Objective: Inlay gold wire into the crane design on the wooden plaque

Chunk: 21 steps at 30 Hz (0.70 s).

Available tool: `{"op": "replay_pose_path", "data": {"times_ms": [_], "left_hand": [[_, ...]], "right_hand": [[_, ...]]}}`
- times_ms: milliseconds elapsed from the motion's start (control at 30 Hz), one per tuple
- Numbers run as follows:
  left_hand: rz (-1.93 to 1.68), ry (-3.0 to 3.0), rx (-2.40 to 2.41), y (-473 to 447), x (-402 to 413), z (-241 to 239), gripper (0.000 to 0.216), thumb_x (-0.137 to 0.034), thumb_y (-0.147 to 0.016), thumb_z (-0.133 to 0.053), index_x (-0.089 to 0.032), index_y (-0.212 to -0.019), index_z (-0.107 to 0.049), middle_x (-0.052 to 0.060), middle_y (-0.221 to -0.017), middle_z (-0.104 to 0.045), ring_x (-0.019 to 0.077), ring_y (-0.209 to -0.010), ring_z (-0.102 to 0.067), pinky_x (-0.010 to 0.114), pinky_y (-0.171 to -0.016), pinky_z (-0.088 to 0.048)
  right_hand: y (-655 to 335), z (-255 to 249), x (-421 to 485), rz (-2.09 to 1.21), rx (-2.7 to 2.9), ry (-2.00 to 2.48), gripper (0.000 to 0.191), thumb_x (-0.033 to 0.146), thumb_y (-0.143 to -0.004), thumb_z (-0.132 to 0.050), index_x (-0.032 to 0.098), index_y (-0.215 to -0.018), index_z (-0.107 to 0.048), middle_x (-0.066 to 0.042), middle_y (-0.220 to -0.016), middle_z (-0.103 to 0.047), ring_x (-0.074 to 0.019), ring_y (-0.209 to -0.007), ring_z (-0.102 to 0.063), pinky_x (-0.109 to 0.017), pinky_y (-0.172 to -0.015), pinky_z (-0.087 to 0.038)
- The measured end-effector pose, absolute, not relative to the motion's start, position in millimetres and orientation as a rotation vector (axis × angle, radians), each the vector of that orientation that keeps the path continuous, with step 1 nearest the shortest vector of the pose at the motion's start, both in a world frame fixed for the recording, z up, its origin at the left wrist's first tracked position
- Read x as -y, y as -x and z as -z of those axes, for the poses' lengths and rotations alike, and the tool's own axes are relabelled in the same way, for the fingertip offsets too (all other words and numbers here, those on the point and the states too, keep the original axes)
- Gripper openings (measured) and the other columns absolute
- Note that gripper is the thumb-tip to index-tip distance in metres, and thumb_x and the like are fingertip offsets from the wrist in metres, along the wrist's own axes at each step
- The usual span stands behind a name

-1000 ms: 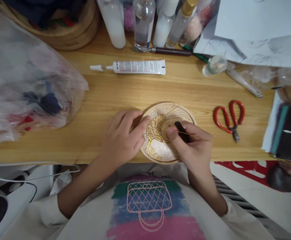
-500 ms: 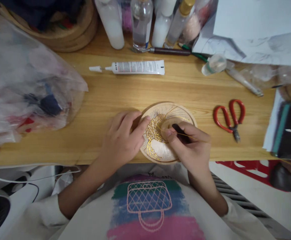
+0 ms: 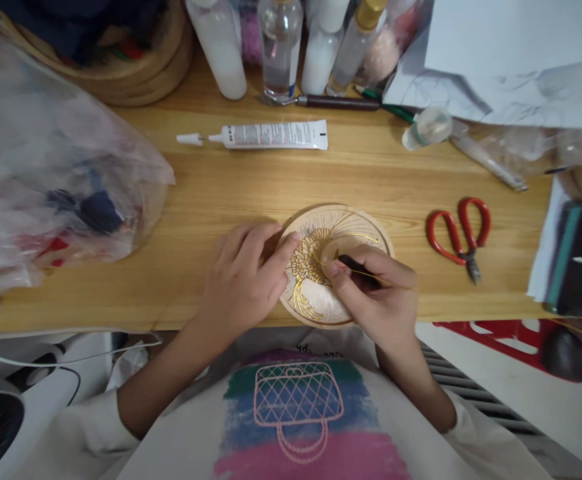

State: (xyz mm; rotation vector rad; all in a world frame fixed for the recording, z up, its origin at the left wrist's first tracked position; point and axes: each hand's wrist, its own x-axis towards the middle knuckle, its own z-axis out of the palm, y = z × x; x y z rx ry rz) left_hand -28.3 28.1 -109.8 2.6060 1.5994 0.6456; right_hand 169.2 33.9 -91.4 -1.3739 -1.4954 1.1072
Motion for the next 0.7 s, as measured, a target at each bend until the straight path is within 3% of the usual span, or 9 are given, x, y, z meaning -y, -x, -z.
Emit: {"op": "replay_pose_path", "data": {"times_ms": [267,700], "left_hand": [[-0.692,-2.448,-1.538,31.9,-30.5,108.9,0.035,-0.010,-0.091,-0.052,-0.019,-0.120,-0.069,0.013,-0.116,-0.066,0.0275,-0.102,-0.061,0.044,-0.087,-0.053],[-0.741,-2.406,-1.523,33.5,-31.7,107.5,0.037,-0.008,-0.091,-0.054,-0.023,-0.124,-0.063,0.011,-0.117,-0.067,0.0253,-0.104,-0.064,0.045,-0.091,-0.054]], "right_hand": [[-164.1,89.6,-36.6,-1.098,1.370,1.459,0.017,0.016,-0.083,-0.070,0.021,-0.067,-0.066,0.004,-0.063,-0.062,-0.0101,-0.058,-0.058,-0.023,-0.054,-0.050],[-162.2,87.0,-38.2,-1.045,1.377,1.519,0.016,0.018,-0.081,-0.069,0.022,-0.066,-0.067,0.004,-0.062,-0.065,-0.0118,-0.058,-0.061,-0.024,-0.055,-0.052]]}}
